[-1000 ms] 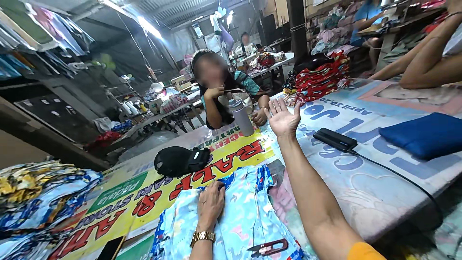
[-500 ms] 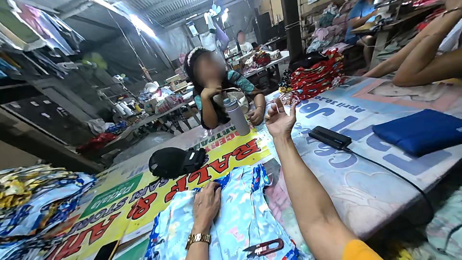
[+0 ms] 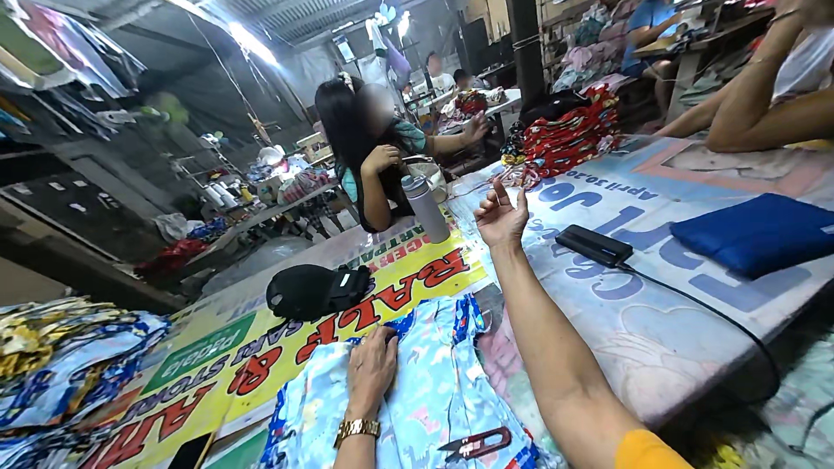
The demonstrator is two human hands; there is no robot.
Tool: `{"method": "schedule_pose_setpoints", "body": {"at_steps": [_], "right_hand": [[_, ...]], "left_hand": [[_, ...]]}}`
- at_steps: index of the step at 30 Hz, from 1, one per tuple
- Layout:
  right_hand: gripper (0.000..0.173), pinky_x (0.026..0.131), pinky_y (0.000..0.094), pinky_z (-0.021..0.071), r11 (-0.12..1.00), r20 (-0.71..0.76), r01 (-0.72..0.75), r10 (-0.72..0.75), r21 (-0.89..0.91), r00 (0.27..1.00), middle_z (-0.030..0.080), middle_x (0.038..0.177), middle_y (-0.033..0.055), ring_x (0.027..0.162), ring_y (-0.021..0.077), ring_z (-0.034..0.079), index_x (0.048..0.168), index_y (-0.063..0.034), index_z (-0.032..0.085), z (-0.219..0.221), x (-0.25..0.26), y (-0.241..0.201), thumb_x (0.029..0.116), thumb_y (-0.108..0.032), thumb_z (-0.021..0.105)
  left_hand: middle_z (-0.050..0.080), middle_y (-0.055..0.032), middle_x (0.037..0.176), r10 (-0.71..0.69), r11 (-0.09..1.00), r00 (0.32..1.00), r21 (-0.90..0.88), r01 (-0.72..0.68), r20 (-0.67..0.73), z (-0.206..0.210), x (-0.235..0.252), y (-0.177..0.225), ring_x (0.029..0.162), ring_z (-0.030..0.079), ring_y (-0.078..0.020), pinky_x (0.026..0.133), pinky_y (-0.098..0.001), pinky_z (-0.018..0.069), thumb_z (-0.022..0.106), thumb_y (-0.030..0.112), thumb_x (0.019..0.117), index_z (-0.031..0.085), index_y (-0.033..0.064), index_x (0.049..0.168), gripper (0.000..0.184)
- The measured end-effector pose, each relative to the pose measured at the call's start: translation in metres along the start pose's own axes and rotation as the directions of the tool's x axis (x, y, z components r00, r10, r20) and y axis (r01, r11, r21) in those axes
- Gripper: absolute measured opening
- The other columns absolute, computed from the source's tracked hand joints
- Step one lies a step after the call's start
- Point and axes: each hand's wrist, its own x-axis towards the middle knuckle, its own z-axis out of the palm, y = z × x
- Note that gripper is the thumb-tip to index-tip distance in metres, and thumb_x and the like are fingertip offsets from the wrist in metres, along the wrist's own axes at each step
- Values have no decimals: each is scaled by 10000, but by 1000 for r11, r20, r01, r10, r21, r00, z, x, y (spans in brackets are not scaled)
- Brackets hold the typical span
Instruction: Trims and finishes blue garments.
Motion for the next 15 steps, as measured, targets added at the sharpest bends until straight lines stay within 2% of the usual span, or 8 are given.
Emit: {"method": "schedule_pose_setpoints", "body": {"at_steps": [5,15], "right_hand": [[700,520,270,506,998,-52,-41,38,-57,998,624,672,-53,540,92,572,992,-205,696,5,-4,5,1043,-664,170],[668,511,262,506,996,-61,-57,53,-65,997,633,675,-50,526,89,571,1009,-202,696,9,-8,6,1053,-636,190]], "left_hand": [[722,-120,1152,5,1000,1000,-6,-5,-6,1,0,0,1104,677,-326,961,-580,485,521,253,1032,720,101,1165,283],[718,-123,1172,0,1000,1000,-8,0,4,0,-1,0,1126,669,-324,979,-574,480,516,251,1034,719,93,1173,292]]}}
